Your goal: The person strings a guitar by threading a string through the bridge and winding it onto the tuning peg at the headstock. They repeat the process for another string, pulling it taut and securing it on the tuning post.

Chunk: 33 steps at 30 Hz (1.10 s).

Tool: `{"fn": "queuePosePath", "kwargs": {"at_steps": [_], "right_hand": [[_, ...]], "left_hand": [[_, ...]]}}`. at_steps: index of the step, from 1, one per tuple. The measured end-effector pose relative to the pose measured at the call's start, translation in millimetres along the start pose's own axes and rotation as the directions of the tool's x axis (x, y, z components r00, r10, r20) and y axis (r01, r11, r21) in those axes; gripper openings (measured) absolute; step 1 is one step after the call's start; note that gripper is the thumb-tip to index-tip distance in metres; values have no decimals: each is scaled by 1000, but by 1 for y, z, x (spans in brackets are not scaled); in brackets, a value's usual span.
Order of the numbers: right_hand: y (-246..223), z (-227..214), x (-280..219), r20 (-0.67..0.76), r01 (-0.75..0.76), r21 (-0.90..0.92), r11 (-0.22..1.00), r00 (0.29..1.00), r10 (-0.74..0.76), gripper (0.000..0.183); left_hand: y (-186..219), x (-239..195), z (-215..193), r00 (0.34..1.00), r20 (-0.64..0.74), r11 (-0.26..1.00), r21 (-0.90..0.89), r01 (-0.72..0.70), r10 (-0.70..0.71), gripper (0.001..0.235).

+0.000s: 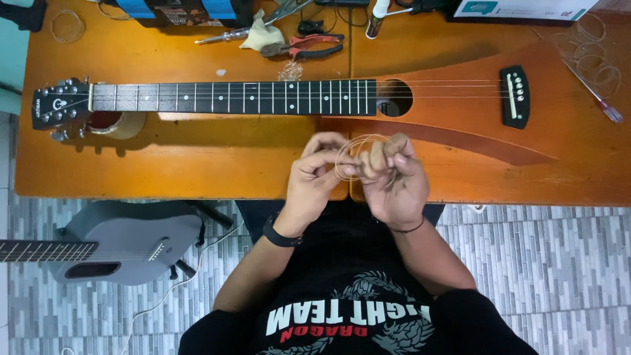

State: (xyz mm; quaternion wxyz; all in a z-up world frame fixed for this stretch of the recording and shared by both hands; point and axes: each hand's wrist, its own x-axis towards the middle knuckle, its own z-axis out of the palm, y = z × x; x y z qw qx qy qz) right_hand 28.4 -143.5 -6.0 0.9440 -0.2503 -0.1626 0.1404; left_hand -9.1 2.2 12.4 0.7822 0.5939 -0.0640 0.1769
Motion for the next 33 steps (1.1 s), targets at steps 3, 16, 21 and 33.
{"fn": "queuePosePath", "kwargs": {"at_steps": [3,16,21,33], "right_hand": [[13,-12,2,-31,46,-78,996,998,-49,11],[25,0,6,-59,21,-201,979,998,-34,8],[28,-2,5,-4,142,-442,886,987,-161,7],[3,30,16,-96,80,-778,624,965,-244,9]], "left_hand": [[-22,-7,-7,997,-3,994,-86,73,-74,9],[0,1,-37,905,408,855,-421,301,-118,46],[-1,3,-36,922,381,888,-397,233,-72,22],[0,5,-16,956,17,924,-250,288,-294,19]]}}
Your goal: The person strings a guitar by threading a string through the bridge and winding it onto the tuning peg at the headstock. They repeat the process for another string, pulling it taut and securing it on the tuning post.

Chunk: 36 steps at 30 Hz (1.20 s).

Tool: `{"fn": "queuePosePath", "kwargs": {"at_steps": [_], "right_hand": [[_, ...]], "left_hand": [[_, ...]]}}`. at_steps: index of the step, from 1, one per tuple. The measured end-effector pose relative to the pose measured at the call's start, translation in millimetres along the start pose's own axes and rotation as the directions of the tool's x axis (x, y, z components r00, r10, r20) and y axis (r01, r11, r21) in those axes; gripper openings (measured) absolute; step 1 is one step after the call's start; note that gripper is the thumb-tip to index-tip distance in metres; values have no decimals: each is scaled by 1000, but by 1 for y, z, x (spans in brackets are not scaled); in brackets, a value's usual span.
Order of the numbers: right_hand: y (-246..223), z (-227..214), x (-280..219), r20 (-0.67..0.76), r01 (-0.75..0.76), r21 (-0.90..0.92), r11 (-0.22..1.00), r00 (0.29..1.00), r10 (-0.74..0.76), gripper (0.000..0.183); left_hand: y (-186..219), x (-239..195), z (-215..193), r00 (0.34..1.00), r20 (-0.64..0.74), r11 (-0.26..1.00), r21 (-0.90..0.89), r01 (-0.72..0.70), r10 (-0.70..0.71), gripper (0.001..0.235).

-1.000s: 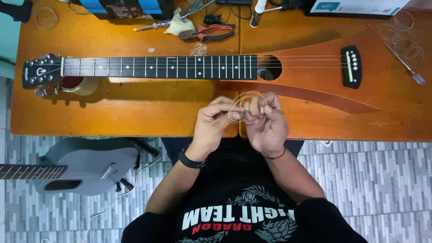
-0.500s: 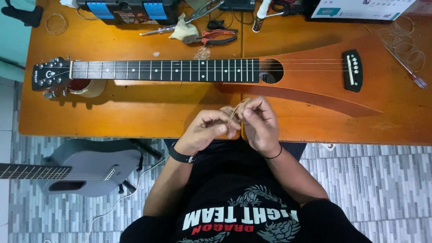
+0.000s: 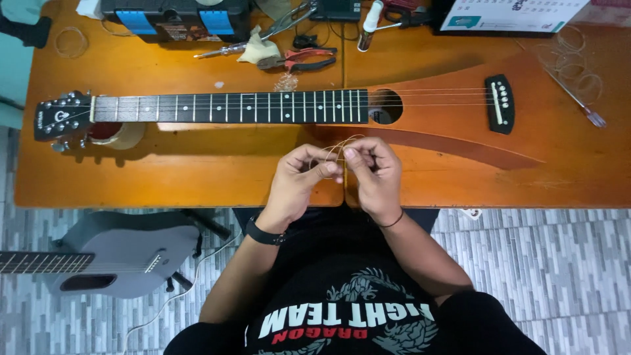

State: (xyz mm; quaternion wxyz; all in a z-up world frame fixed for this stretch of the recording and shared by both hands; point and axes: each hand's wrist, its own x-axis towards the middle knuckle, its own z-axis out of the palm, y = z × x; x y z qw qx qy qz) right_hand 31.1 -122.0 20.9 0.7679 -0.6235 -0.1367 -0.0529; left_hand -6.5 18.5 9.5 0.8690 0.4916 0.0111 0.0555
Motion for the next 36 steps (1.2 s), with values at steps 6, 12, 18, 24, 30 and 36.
{"fn": "queuePosePath", "kwargs": {"at_steps": [6,12,18,24,30,36], "right_hand": [[24,0,-1,-22,-103,226,969,994,111,14],[-3,-6,6,118,-50,-7,999,992,51,7],[-8,-15,6,102,8,-73,997,995,0,9],[17,-15,-7,53,-73,203,977,997,63,16],[-1,-17,1,-53,-13,247,969,998,27,19],[6,-40,7,-61,38,282,959,998,-22,15]], "left_hand": [[-19,5,-14,991,133,999,-43,-1,7,15],[-22,4,-13,977,213,917,-384,105,-23,33],[7,-1,0,948,308,996,-14,-83,83,32],[-4,1,12,996,-14,994,-71,-87,86,26],[-16,-1,-5,964,204,940,-328,-95,168,67],[-7,-6,-17,979,109,946,-295,-135,174,21]]}}
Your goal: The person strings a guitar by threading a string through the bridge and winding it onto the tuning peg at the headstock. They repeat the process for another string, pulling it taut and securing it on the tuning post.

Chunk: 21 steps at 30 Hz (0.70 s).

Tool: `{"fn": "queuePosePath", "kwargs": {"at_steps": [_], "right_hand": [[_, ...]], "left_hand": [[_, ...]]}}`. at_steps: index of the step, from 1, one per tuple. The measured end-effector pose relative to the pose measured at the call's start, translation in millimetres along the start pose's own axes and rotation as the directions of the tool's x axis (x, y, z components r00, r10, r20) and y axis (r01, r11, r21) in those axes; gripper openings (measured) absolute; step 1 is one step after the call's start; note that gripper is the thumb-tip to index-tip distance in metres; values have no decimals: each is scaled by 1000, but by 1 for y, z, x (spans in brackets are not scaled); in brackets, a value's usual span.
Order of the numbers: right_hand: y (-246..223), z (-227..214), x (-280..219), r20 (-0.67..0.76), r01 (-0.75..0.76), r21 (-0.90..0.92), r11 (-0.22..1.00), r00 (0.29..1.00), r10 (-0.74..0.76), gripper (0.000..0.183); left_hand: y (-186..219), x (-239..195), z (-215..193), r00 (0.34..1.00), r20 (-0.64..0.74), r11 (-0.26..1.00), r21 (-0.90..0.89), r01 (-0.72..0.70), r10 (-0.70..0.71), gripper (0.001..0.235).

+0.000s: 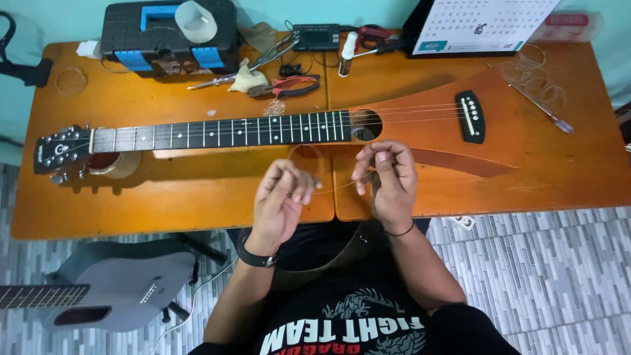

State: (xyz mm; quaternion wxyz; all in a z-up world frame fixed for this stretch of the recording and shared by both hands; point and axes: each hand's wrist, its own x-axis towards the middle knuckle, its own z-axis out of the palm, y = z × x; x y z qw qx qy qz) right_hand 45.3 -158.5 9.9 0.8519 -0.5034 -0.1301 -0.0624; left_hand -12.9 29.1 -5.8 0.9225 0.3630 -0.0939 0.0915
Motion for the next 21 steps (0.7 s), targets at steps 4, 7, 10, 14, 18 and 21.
{"fn": "queuePosePath", "kwargs": {"at_steps": [4,7,10,14,18,21], "right_hand": [[-7,-11,6,35,46,-11,999,998,-45,18],[-15,-16,10,35,106,-55,993,994,-104,23],[-22,-25,18,55,167,-78,983,985,-163,41],[-17,-53,27,-97,147,-75,986,983,-154,22],[-22,-72,34,-185,126,-33,992,974,-130,19],[-35,-78,32,-199,42,44,998,979,-33,21]], "left_hand": [[17,7,15,992,-111,998,30,-59,62,18],[27,9,14,977,-181,991,-43,-123,114,17],[39,11,6,965,-242,989,-85,-122,98,17],[60,15,1,946,-247,977,56,-205,212,19],[84,18,-13,917,-284,958,141,-250,281,19],[105,25,-4,907,-174,915,206,-347,383,24]]}}
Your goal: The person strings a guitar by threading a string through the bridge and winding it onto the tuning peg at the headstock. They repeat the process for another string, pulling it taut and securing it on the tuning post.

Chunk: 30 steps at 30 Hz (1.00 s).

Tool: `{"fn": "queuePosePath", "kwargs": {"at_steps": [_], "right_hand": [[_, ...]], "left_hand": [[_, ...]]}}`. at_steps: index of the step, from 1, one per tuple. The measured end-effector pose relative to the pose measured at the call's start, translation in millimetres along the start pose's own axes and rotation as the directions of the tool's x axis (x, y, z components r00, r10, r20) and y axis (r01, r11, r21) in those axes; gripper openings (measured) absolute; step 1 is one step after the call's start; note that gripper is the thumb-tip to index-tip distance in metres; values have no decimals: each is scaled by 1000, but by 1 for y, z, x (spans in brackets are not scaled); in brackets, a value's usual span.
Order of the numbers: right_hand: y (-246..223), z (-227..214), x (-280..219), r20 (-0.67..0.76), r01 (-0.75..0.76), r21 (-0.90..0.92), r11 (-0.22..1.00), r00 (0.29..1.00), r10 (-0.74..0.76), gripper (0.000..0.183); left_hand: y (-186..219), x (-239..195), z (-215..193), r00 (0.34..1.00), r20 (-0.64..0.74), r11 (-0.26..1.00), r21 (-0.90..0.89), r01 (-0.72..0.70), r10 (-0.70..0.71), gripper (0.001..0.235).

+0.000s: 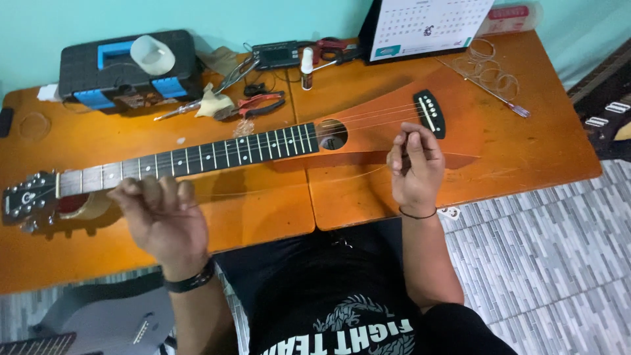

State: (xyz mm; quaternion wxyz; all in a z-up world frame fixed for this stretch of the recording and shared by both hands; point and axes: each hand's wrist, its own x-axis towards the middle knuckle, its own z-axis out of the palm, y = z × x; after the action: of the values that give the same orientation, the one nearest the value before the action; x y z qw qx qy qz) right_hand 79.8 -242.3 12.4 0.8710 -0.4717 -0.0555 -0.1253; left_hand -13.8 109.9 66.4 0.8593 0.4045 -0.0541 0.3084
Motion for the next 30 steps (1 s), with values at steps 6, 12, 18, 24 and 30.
{"fn": "queuePosePath", "kwargs": {"at_steps": [6,12,18,24,30], "right_hand": [[-9,-39,18,-141,59,-43,997,988,-65,14],[-35,-4,-16,330,-56,-580,813,896,298,15],[-37,54,-34,608,472,-672,571,792,61,42],[-27,43,-28,804,832,-536,147,555,-213,41],[-29,-3,-20,730,734,-673,-86,641,-238,26]], "left_hand": [[29,25,-17,960,-252,982,171,-85,126,31],[44,18,24,1000,-1,874,486,16,-18,40],[9,-9,67,705,207,245,968,-49,-678,42],[-18,-22,104,397,513,287,815,-502,-761,28],[-15,-17,100,527,517,259,834,-487,-674,15]]}}
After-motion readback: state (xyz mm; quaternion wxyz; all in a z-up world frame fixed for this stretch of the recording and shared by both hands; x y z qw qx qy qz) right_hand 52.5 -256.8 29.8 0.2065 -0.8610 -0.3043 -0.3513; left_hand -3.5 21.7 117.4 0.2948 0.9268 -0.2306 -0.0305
